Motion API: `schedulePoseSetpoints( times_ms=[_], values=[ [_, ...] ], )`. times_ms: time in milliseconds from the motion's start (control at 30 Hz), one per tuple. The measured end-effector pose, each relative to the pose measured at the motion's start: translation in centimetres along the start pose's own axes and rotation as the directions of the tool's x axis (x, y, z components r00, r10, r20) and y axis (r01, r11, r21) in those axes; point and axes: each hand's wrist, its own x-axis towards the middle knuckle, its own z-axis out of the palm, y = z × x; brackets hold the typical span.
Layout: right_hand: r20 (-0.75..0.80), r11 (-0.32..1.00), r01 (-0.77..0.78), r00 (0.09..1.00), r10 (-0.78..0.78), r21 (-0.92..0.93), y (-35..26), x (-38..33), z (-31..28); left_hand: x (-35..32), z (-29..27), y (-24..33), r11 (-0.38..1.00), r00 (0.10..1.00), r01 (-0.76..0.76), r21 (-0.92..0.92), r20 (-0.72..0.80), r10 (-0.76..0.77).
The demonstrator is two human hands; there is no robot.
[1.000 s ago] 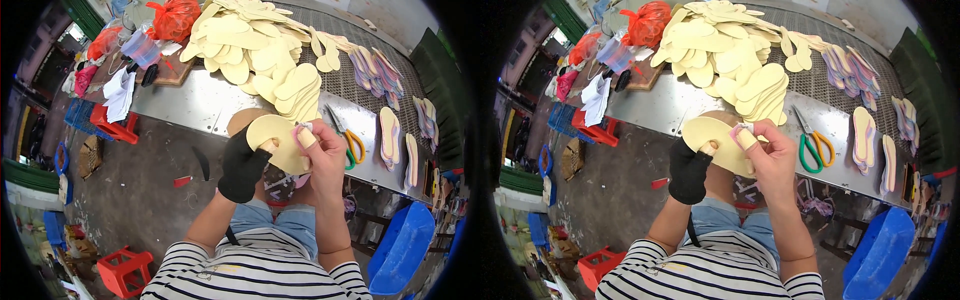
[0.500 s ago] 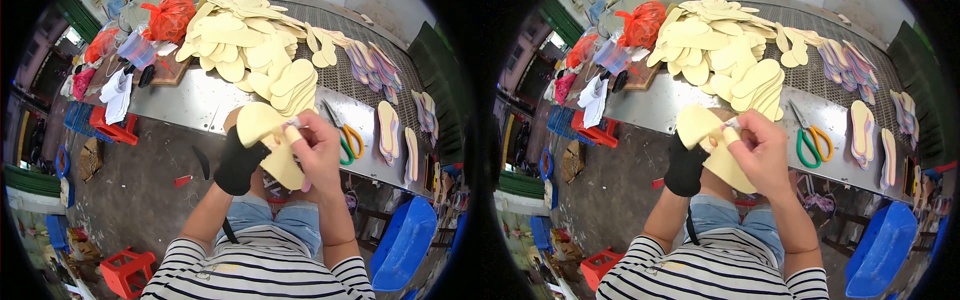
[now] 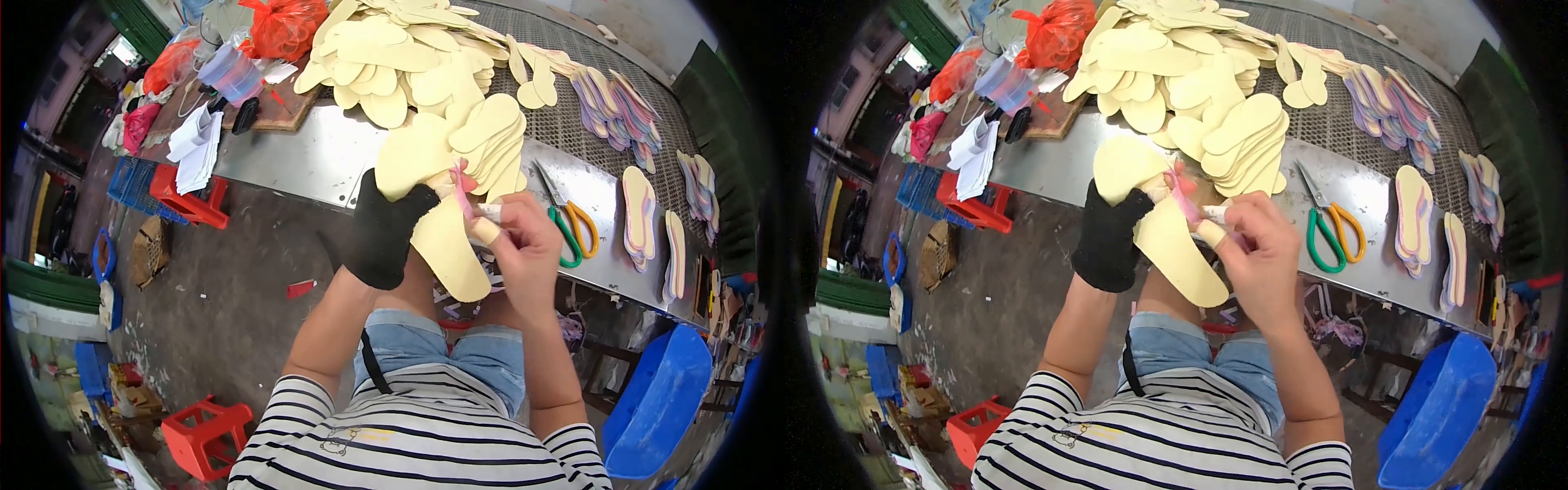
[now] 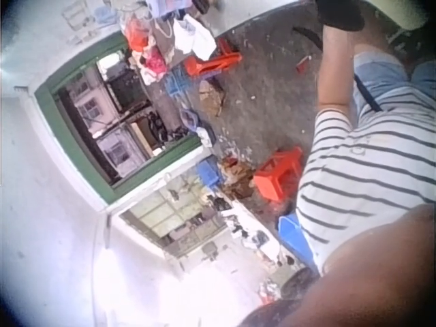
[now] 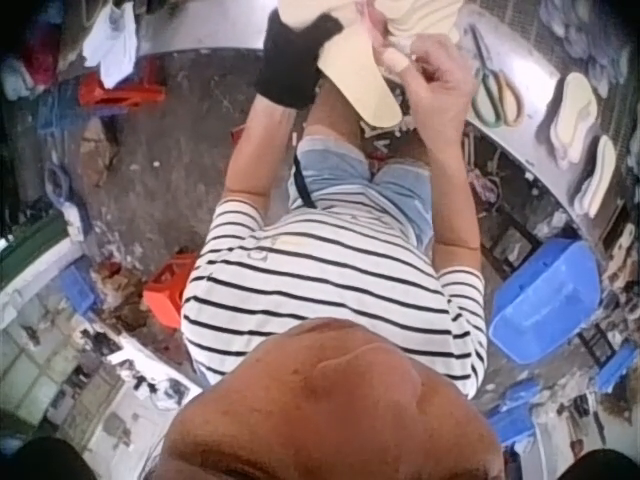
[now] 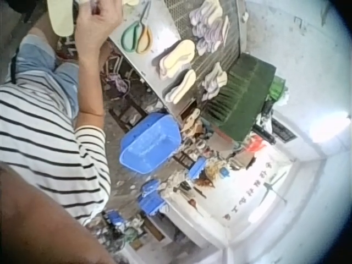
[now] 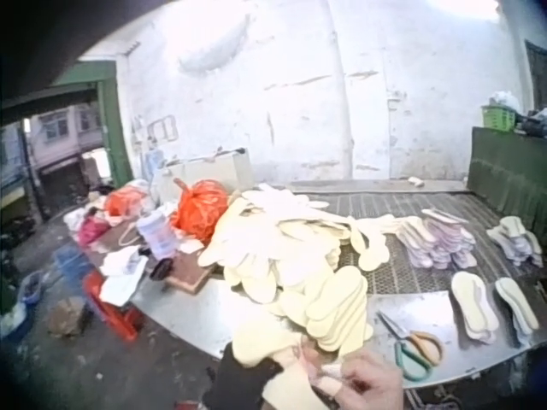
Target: Applying decorative or structural colored trim to shoe insoles or outsoles and cutting to length.
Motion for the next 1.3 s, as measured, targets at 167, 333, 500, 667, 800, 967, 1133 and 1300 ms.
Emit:
schedulePoseSetpoints(
  times_ms=[167, 333, 500, 667, 800, 967, 1133, 1300],
  values=[
    [-0.003, 0.999, -0.009, 1.000, 0.009, 0.035, -0.1, -0.8, 0.7, -0.6, 0.2, -0.3, 0.988, 0.993, -0.086, 0.132, -0.072, 0.096],
    [0.117, 0.974, -0.156, 0.984, 0.138, 0.167, -0.8, -0.3, 0.8, -0.3, 0.8, 0.0, 0.981, 0.997, -0.075, 0.177, -0.016, 0.079],
    [0.066, 0.998, -0.054, 0.996, 0.056, -0.023, -0.5, 1.2, 1.0, 2.0, -0.5, -1.0, 1.000, 1.000, 0.005, 0.024, 0.023, -0.006],
    [0.116, 0.994, 0.001, 0.993, -0.014, 0.113, 0.9, 2.4, 2.8, -0.1, -0.7, -5.2, 0.988, 0.977, -0.150, 0.043, -0.145, 0.155],
    [0.174, 0.923, -0.319, 0.942, 0.286, 0.214, 0.4, 1.1, 1.6, -0.4, -1.5, -2.6, 0.994, 0.986, -0.068, -0.089, -0.158, 0.053],
    [0.095, 0.887, -0.308, 0.951, 0.293, 0.345, 1.4, -1.1, 2.8, -0.7, -0.4, -1.7, 0.983, 0.926, -0.181, 0.013, -0.334, 0.175],
    [0.232, 0.812, -0.396, 0.917, 0.324, 0.430, 1.4, -0.8, 1.6, -0.7, 0.3, -1.6, 0.973, 0.915, -0.216, -0.080, -0.363, 0.174],
    [0.194, 0.923, -0.235, 0.964, 0.181, 0.306, 0.4, -1.3, 2.4, -0.8, 0.5, -1.7, 0.962, 0.920, -0.273, -0.022, -0.297, 0.254]
  ],
)
